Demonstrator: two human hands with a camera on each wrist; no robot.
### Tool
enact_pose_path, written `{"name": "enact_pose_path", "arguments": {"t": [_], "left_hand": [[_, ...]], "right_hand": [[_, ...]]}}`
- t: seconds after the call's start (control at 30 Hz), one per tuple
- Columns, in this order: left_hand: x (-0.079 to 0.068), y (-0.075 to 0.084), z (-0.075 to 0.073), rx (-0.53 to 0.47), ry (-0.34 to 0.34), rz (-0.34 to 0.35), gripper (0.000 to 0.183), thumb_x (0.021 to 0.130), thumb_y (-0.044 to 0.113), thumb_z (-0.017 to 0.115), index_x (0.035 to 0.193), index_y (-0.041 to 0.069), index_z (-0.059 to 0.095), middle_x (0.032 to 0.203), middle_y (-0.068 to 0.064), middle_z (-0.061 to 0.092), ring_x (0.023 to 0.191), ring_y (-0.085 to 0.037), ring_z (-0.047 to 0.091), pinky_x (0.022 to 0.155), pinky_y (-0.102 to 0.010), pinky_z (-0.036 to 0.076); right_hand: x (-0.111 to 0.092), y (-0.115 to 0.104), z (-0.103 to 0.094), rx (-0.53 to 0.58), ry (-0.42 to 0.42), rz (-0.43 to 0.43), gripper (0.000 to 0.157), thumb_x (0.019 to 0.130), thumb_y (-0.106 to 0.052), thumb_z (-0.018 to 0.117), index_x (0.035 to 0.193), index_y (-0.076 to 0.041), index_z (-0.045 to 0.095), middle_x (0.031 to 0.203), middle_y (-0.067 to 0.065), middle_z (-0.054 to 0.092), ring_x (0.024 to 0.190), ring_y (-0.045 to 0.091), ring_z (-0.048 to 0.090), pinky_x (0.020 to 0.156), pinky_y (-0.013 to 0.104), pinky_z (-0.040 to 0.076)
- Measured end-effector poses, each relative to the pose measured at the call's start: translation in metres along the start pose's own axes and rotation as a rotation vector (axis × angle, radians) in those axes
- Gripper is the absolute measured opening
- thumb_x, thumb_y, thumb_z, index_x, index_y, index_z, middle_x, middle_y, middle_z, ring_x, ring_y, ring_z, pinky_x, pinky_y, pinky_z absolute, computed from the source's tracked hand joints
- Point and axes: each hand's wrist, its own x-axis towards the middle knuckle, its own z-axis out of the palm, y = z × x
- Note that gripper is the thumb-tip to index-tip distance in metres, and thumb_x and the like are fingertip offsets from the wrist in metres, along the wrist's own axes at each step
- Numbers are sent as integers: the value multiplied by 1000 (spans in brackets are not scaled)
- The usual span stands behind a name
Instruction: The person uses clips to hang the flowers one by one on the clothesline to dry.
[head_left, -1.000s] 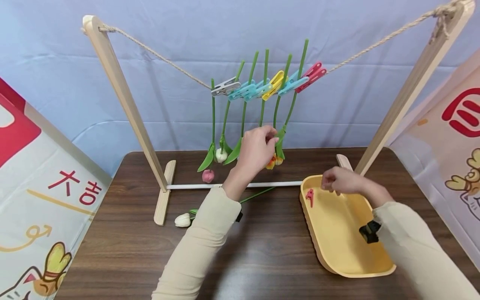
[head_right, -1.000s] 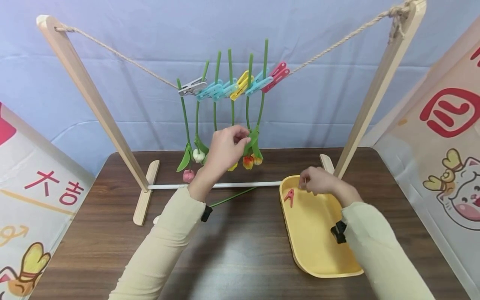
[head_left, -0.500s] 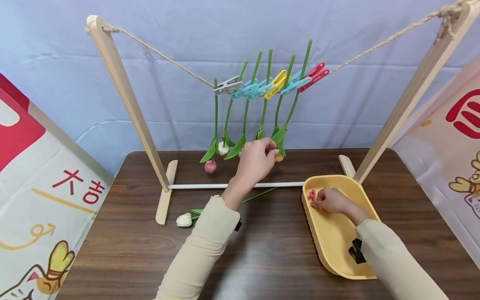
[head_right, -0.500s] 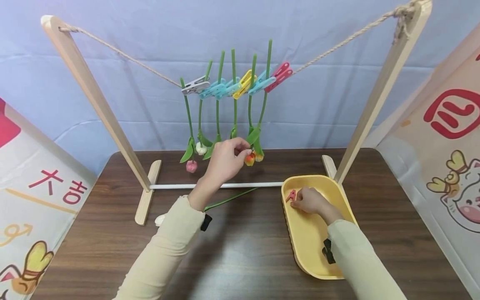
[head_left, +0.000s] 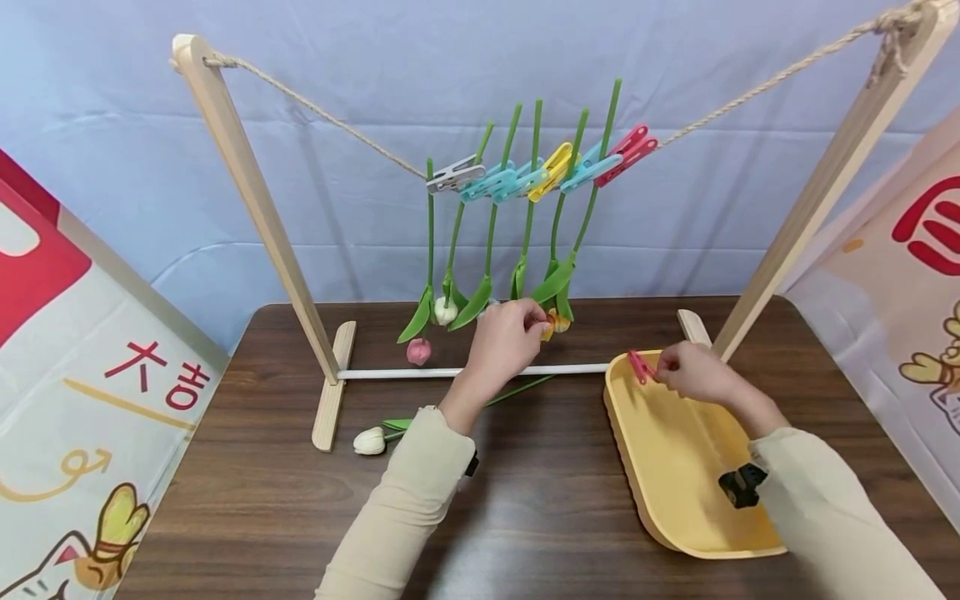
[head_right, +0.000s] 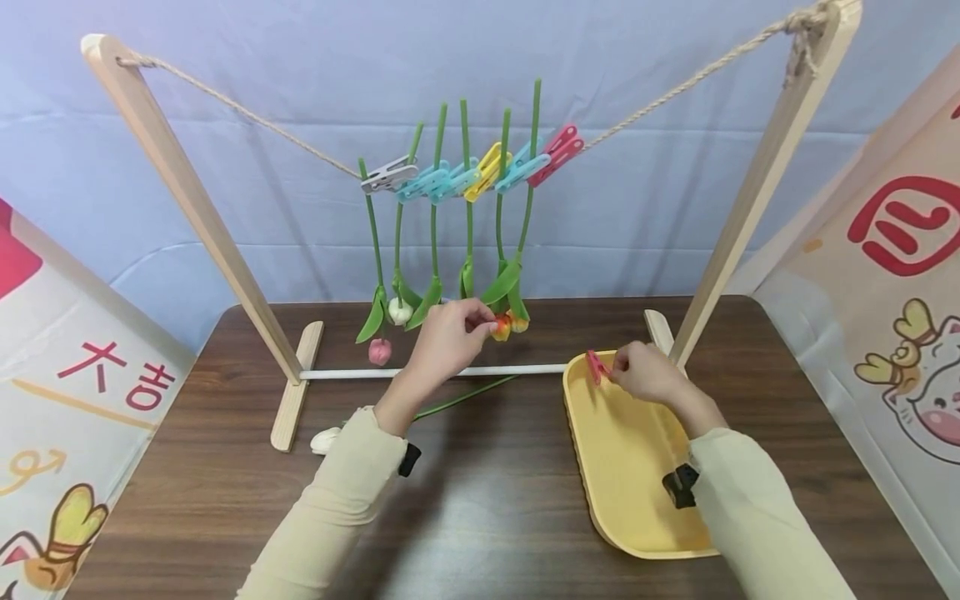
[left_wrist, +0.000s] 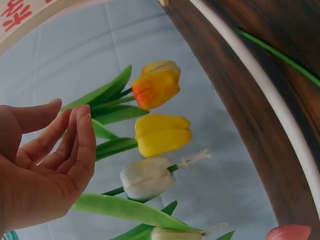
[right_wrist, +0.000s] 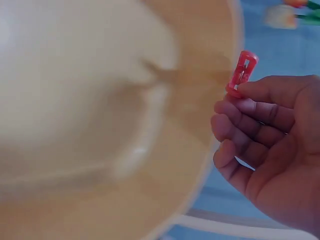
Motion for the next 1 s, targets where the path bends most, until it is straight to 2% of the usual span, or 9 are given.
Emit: {"name": "enact_pose_path", "arguments": {"t": [0.1,0.23,0.4,0.53,0.7,1.0], "left_hand": [[-1,0,4,10,-32,20,7,86,12,62,88,8,68,79,0,67,68,-14,59,64,-26,45],[-3,3,10,53,-118,57,11,87,12,62,96,8,67,84,1,66,75,-12,60,68,-25,46],[-5,8,16,91,-236,55,16,88,15,61,102,9,66,89,1,65,79,-11,59,70,-22,45],[-7,10,19,128,-295,99,15,86,14,63,100,11,67,88,2,65,77,-11,58,67,-21,44],[-9,11,18,158,-321,151,9,85,12,65,93,11,69,81,3,64,68,-10,54,60,-20,41],[-10,7,18,108,-302,94,2,81,9,68,83,11,69,70,6,62,62,-9,52,57,-18,40]], "right_hand": [[0,-15,-16,-28,41,-57,17,85,1,54,69,-4,59,56,-2,52,48,11,49,46,27,39],[0,-38,-28,-49,34,-175,14,85,3,56,75,-5,63,60,-5,53,50,7,46,47,25,38],[2,-65,-25,-107,51,-325,18,80,7,62,73,-9,64,61,-8,52,52,4,42,48,23,37],[4,-79,-21,-120,67,-397,20,77,9,63,71,-10,64,63,-9,53,55,4,43,50,24,38],[5,-87,-17,-129,79,-420,21,76,10,63,71,-10,64,65,-5,57,56,5,44,51,25,38],[3,-87,-13,-70,76,-376,14,81,4,63,76,-9,65,67,-7,56,55,3,45,49,24,39]]}}
